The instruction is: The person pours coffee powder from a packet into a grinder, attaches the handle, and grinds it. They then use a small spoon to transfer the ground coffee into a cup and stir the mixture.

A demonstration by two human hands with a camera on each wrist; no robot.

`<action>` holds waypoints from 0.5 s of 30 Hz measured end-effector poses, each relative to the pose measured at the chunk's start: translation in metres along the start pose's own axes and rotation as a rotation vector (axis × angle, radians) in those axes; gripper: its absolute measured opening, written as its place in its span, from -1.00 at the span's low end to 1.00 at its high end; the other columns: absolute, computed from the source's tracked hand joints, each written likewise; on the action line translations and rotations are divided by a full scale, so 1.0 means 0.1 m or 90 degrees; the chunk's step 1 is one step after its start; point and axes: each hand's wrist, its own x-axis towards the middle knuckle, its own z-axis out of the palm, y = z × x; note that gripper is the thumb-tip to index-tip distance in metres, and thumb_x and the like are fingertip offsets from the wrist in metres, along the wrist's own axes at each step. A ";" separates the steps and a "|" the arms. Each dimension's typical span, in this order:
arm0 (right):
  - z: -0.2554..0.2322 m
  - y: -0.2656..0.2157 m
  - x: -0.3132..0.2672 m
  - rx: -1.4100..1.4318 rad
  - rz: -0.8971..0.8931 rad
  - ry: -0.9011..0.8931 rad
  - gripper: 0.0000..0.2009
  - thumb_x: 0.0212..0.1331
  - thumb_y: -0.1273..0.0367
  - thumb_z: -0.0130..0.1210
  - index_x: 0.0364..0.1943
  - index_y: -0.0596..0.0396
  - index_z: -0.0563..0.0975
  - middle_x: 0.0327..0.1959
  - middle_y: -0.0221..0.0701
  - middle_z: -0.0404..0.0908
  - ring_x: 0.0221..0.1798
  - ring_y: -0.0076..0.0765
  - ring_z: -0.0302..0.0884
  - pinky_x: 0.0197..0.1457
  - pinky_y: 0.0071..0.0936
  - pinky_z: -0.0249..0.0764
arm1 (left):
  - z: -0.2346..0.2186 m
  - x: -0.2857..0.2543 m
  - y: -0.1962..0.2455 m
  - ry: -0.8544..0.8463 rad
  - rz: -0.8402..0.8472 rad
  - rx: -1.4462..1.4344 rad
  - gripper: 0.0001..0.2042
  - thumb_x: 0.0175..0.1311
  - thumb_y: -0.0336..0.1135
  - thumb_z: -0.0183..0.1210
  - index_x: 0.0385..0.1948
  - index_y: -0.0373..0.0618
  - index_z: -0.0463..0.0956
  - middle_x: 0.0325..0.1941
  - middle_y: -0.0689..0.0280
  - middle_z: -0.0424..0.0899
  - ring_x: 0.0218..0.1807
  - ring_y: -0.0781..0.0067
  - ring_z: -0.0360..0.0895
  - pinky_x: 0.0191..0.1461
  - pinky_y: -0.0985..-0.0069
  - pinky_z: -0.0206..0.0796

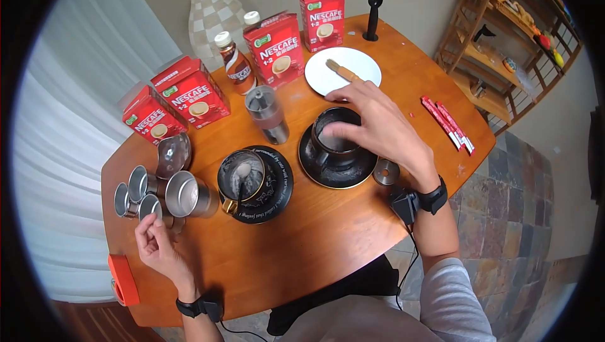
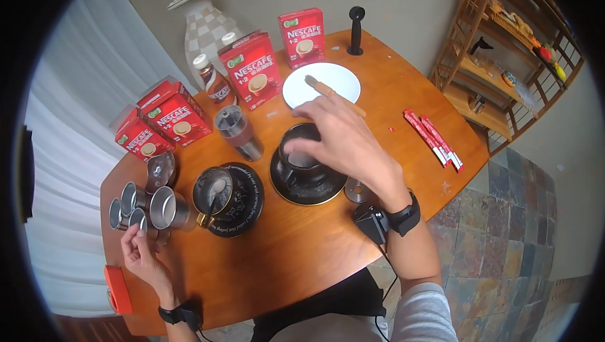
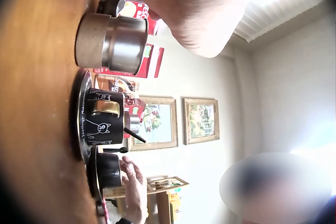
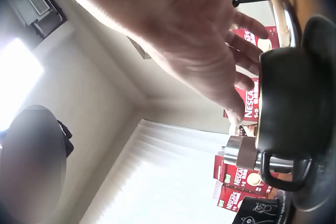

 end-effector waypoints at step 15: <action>-0.10 -0.08 -0.05 -0.056 -0.029 -0.188 -0.12 -0.11 0.28 0.58 0.38 0.20 0.38 0.23 -0.12 0.50 0.36 0.08 0.41 0.41 -0.10 0.37 | -0.05 -0.10 0.04 0.011 0.007 0.018 -0.85 0.49 -0.35 0.26 -0.07 -0.20 0.59 -0.56 0.51 0.39 -0.52 0.74 0.27 -0.46 0.68 0.04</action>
